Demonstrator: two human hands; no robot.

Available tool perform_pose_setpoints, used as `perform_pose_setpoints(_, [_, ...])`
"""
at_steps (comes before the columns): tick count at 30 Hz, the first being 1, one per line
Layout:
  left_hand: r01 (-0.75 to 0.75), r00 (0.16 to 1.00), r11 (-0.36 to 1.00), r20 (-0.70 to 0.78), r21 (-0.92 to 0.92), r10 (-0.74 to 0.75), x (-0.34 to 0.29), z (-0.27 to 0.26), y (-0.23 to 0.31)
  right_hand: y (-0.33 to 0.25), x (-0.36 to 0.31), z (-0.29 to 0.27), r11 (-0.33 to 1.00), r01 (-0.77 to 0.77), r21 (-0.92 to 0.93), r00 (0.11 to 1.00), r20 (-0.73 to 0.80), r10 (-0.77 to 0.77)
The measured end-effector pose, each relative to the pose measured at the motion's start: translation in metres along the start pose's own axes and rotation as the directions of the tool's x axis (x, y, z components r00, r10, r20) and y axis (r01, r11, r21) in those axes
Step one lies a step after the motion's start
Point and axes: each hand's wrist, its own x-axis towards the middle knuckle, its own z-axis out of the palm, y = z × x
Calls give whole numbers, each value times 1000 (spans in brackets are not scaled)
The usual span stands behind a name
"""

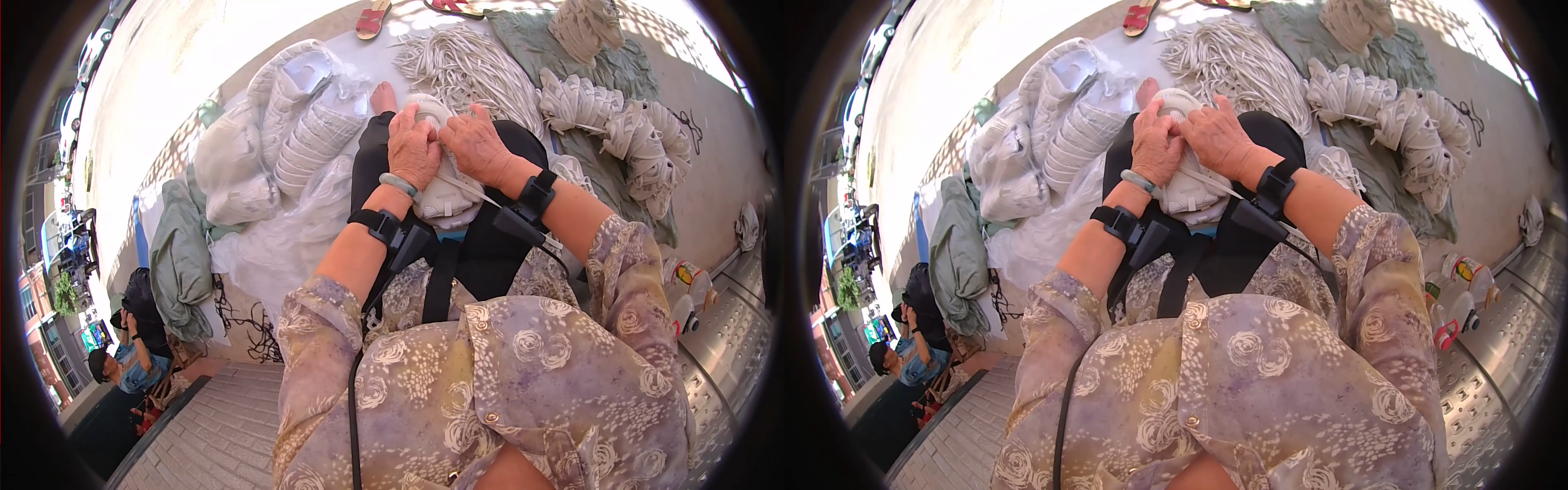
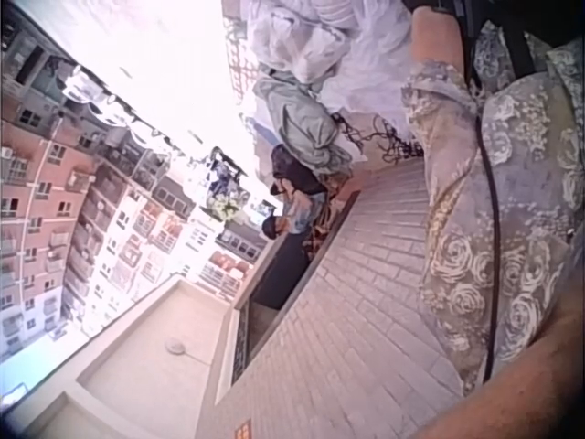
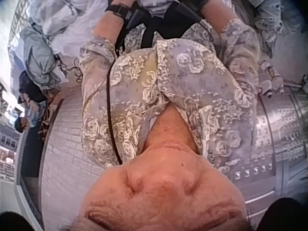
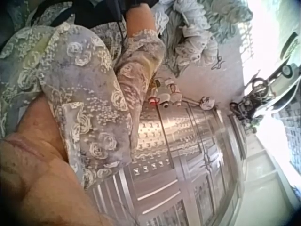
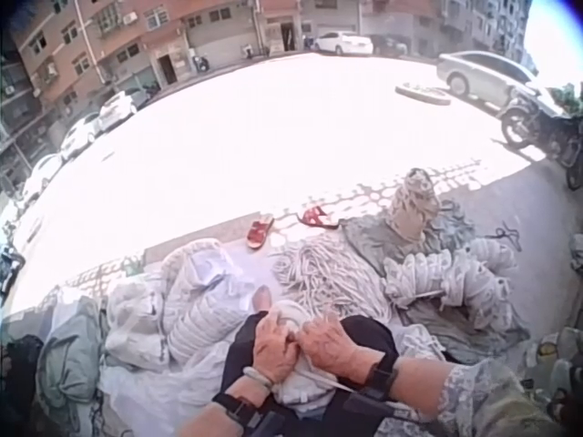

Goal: Stringing together white shoe upper components using a long white cord.

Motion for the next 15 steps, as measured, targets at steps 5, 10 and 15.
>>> perform_pose_setpoints(5, [-15,1000,1000,-18,18,15,-4,-5,0,2,-4,7,967,-204,150,979,14,204])
perform_pose_setpoints(10, [130,990,991,-43,-26,-131,-7,-5,3,4,-10,6,968,-210,138,976,-30,216])
perform_pose_setpoints(15, [190,981,980,41,-66,-188,-2,-1,-2,6,-13,0,998,-68,-6,982,-178,65])
